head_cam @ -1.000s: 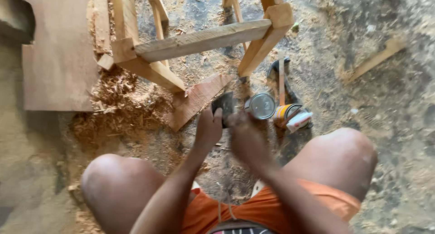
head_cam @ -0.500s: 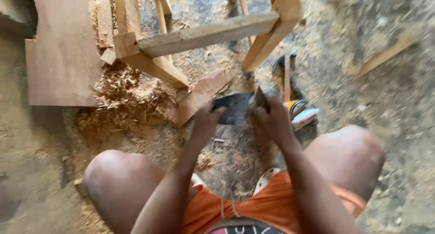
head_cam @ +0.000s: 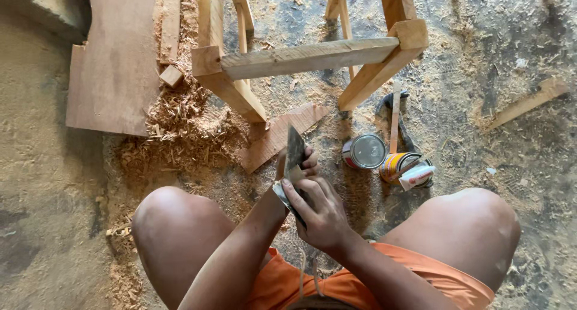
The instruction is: The person applies wood putty to the joints and surfaces of a wooden chair frame using a small scraper and a putty knife.
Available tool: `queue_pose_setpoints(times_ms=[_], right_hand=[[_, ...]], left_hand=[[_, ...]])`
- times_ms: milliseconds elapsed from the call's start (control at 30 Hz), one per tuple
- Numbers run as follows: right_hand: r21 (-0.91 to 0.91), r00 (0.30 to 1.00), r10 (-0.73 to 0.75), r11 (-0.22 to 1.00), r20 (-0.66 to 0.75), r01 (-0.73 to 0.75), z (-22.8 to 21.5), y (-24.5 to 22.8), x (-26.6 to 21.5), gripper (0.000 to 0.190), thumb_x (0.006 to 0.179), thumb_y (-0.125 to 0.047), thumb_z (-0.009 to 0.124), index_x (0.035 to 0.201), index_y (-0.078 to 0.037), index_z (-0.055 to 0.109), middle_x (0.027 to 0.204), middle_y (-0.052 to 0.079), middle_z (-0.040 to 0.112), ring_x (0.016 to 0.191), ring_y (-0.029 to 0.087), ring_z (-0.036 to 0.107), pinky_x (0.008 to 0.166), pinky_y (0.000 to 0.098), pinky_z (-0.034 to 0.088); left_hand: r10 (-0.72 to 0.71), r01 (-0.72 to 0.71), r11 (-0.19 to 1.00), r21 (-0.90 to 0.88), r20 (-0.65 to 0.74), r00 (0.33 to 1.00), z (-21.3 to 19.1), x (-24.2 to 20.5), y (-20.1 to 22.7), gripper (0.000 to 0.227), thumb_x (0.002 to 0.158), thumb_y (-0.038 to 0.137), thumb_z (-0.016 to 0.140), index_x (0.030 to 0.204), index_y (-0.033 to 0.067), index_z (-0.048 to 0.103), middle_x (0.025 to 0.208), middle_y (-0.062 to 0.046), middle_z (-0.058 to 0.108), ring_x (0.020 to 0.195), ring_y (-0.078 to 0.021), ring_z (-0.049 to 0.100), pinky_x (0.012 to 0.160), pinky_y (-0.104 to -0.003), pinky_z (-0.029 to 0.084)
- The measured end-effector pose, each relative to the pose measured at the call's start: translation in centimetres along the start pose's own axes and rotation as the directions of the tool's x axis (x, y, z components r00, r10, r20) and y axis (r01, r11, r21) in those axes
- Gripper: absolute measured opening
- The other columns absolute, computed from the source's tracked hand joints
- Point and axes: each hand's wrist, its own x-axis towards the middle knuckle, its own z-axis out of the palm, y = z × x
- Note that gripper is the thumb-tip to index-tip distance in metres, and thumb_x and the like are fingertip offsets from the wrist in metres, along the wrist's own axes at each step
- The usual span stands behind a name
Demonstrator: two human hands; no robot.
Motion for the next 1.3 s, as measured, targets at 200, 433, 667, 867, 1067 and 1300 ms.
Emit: queue_pose_setpoints(times_ms=[200,433,667,867,1067,1300], right_hand=[[-0.060,0.996,0.089,0.994,0.030,-0.087,1.3,2.2,0.3,0.049,0.088,-0.001,0.071,0.136,-0.010,0.066,0.111,0.011,0.067,0.099,0.026,0.063,0.082,0.0429,0.056],[-0.111,0.977,0.207,0.971,-0.046,-0.211,0.8,4.0,1.8,0.043,0.088,-0.002,0.074,0.131,-0.003,0.068,0.105,0.020,0.067,0.090,0.029,0.065,0.073,0.0391,0.059],[-0.033,1.000,0.029,0.999,0.007,-0.028,0.3,0.9,1.8,0.030,0.090,-0.002,0.077,0.118,-0.011,0.070,0.105,0.008,0.071,0.093,0.021,0.070,0.076,0.0326,0.060],[-0.128,0.997,-0.057,0.990,0.051,0.063,0.0,-0.1,1.5,0.046,0.068,-0.006,0.079,0.113,-0.005,0.073,0.089,0.015,0.066,0.090,0.032,0.069,0.080,0.0462,0.061],[-0.049,1.000,-0.011,0.999,-0.017,0.011,2.1,2.2,-0.3,0.032,0.093,0.013,0.061,0.115,-0.009,0.069,0.110,0.014,0.071,0.100,0.025,0.072,0.085,0.0322,0.065],[0.139,0.852,0.507,0.860,-0.129,-0.490,-4.8,9.9,1.5,0.022,0.095,0.000,0.068,0.116,0.003,0.074,0.103,0.019,0.072,0.086,0.025,0.072,0.069,0.0383,0.058]], left_hand=[[0.243,-0.164,0.964,0.208,-0.448,0.860,0.4,-0.3,-2.1,0.037,0.104,0.037,0.057,0.109,0.0012,0.063,0.086,-0.009,0.064,0.075,-0.0208,0.060,0.068,-0.034,0.056],[0.256,-0.118,0.954,0.277,-0.539,0.802,0.8,-0.2,-5.0,0.036,0.103,0.036,0.058,0.110,0.0018,0.063,0.086,-0.008,0.063,0.072,-0.0196,0.058,0.065,-0.033,0.054],[0.264,-0.083,0.941,0.329,-0.556,0.788,1.0,0.3,-4.2,0.035,0.101,0.036,0.059,0.110,0.0024,0.063,0.087,-0.007,0.063,0.070,-0.0183,0.057,0.062,-0.032,0.052],[0.315,-0.104,0.924,0.368,-0.578,0.753,1.6,-0.4,-2.5,0.034,0.100,0.035,0.060,0.110,0.0029,0.063,0.087,-0.006,0.063,0.068,-0.0173,0.055,0.059,-0.032,0.051],[0.344,-0.074,0.904,0.420,-0.615,0.709,1.4,-0.1,-2.2,0.033,0.099,0.034,0.060,0.111,0.0034,0.063,0.087,-0.006,0.063,0.066,-0.0162,0.054,0.056,-0.031,0.049],[0.334,0.468,0.714,0.521,-0.841,0.426,2.9,-1.3,1.0,0.032,0.097,0.033,0.061,0.111,0.0040,0.063,0.087,-0.005,0.062,0.064,-0.0150,0.052,0.053,-0.030,0.047]])
